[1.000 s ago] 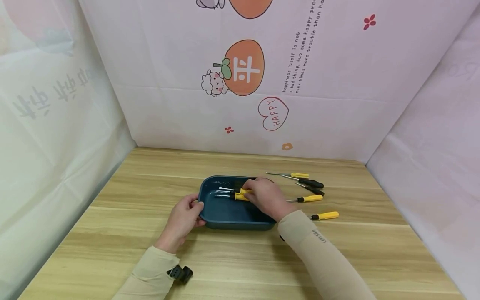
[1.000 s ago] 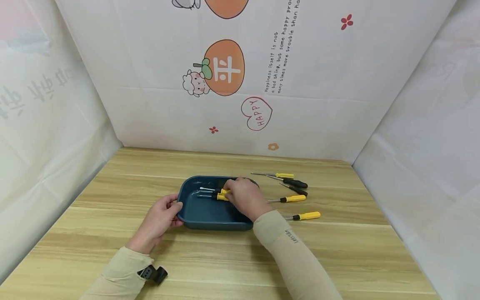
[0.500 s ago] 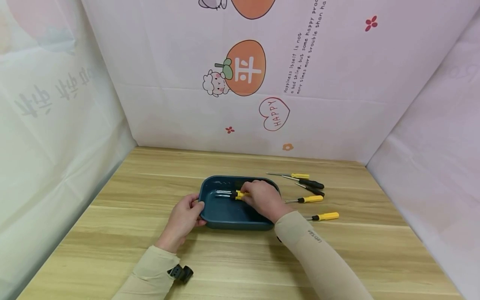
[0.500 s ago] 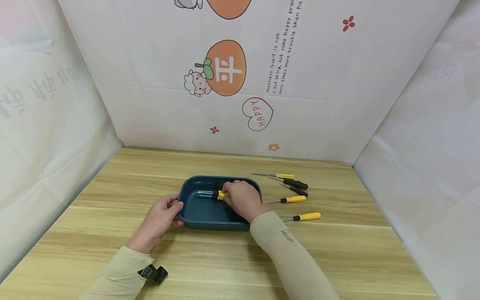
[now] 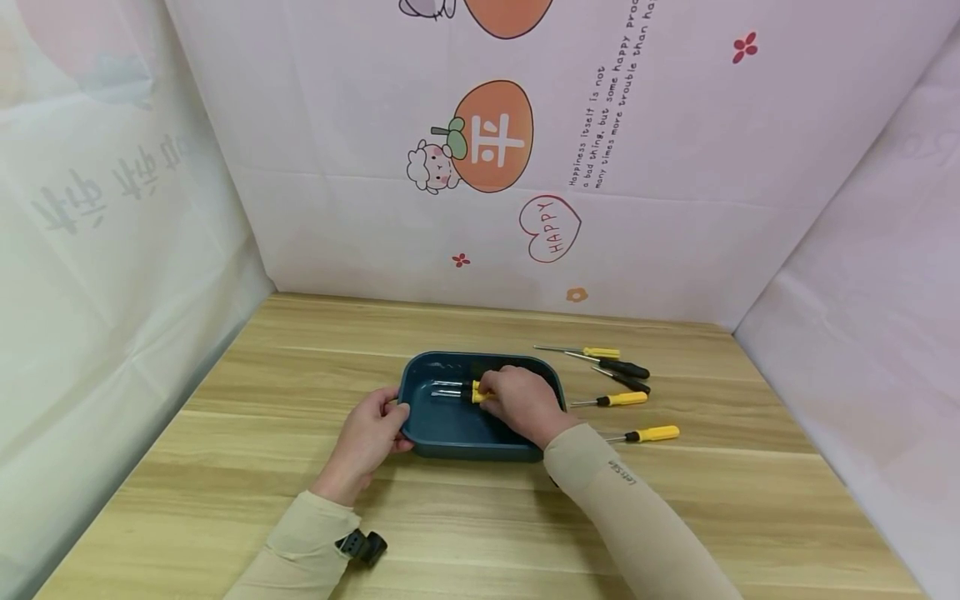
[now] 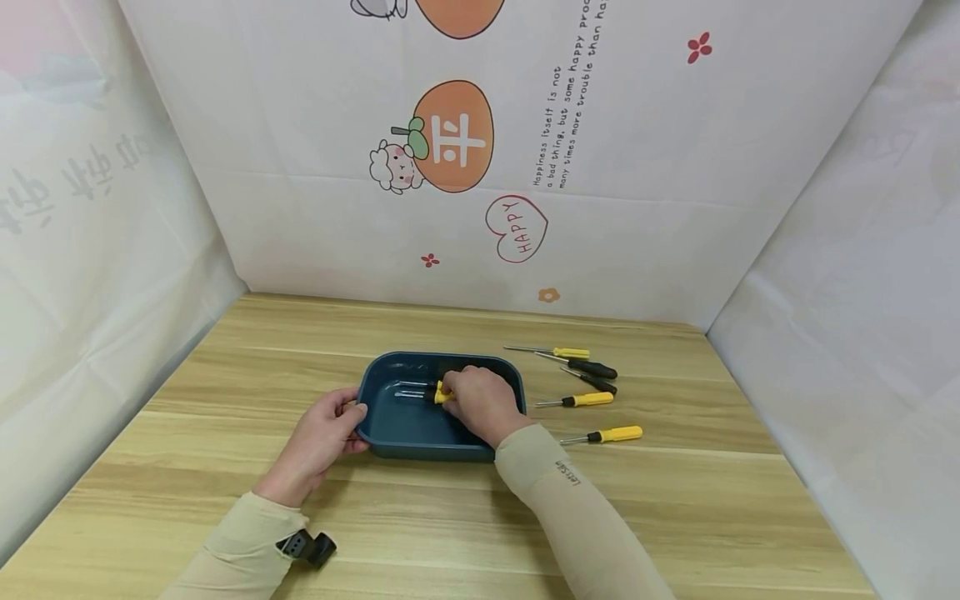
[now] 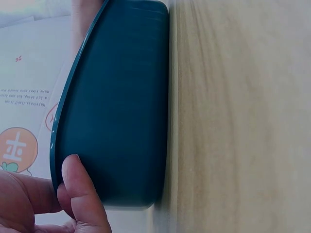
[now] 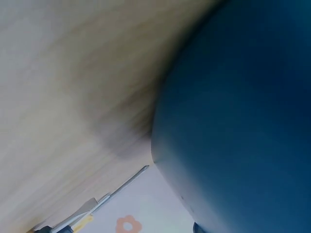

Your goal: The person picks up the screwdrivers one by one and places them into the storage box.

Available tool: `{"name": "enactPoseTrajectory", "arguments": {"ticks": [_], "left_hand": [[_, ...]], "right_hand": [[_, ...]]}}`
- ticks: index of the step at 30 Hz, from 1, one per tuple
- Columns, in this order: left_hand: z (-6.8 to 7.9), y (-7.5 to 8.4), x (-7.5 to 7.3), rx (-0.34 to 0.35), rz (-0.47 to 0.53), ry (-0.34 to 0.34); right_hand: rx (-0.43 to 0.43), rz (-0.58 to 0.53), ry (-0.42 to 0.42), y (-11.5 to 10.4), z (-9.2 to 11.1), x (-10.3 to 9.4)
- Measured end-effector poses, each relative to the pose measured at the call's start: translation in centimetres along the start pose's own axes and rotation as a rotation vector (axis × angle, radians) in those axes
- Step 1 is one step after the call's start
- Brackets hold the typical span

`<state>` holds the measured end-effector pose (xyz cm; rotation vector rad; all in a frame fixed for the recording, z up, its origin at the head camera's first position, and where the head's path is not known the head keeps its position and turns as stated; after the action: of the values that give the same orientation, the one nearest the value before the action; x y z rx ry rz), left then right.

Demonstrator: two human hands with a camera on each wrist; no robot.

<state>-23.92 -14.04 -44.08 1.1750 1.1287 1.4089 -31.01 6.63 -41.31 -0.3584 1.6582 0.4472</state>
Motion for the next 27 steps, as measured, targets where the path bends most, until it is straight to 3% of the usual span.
{"name": "enactPoseTrajectory", "arguments": {"ticks": [27], "left_hand": [[0.08,0.03,0.11,-0.006,0.017,0.000]], "right_hand": [[0.014,0.080,-0.053,-0.51,-0.07,0.65]]}}
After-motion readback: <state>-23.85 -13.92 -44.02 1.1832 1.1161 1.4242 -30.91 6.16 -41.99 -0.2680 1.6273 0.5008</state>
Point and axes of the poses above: each hand's wrist, its own z-axis away from the middle knuckle, its own x-axis out of the palm, y = z × x, the point moved 8 cm from there along -z, towards the middle knuckle, and after that the axes turned 14 degrees about z, right-handed, at the moved point
